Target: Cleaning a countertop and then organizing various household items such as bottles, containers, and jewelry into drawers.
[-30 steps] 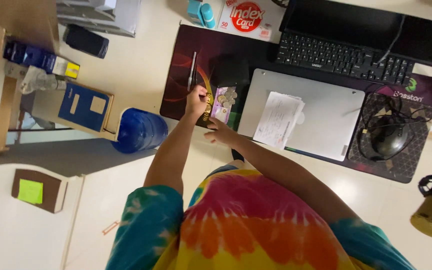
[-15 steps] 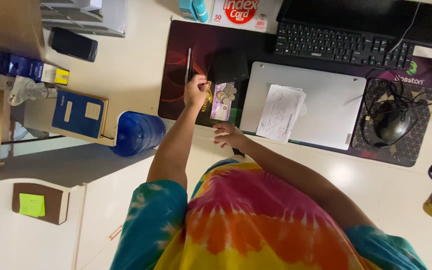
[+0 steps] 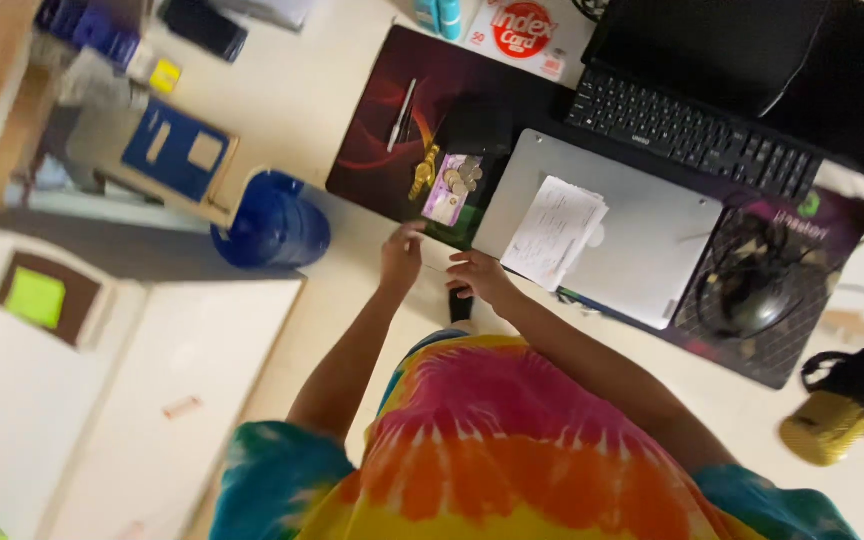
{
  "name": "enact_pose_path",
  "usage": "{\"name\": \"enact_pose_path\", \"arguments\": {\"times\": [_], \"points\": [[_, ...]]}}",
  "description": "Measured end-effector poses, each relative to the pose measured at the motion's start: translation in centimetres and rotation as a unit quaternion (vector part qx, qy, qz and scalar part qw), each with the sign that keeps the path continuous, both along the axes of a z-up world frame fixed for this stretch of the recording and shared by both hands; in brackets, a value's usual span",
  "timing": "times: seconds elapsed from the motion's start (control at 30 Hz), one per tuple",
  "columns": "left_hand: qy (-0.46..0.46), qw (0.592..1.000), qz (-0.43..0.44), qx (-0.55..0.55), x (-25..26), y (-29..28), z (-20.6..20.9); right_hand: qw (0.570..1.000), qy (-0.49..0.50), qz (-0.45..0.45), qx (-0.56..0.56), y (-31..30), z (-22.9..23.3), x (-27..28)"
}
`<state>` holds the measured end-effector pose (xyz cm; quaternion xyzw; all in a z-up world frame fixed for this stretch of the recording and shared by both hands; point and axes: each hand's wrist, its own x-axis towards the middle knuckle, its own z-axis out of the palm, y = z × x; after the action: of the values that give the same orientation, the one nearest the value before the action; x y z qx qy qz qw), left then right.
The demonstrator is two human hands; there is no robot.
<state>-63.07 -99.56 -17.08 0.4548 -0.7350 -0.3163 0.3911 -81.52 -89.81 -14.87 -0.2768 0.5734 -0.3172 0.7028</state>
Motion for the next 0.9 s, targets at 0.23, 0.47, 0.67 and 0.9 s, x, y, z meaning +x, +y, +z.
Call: {"name": "enact_pose_path", "arguments": {"times": [0.23,0.47,0.67,0.9], "points": [[0.051,0.970,0.111,0.209,-2.1,15.6,2.6,0.999,-0.036,0.005,-0.025,6.1,2.2,-3.8],[0.115,0.959,0.166,0.200,-5.0,28.5,5.8,0.993,-0.030,0.105,-0.047,14.2,4.2,-3.6],[0.170,0.930,0.262,0.195,-1.0,38.1,7.3,0.971,-0.027,0.233,-0.052,20.2,6.6,1.8],[0.241,0.869,0.392,0.182,7.8,49.9,4.0,0.920,-0.040,0.385,-0.063,27.9,7.7,13.1]]}}
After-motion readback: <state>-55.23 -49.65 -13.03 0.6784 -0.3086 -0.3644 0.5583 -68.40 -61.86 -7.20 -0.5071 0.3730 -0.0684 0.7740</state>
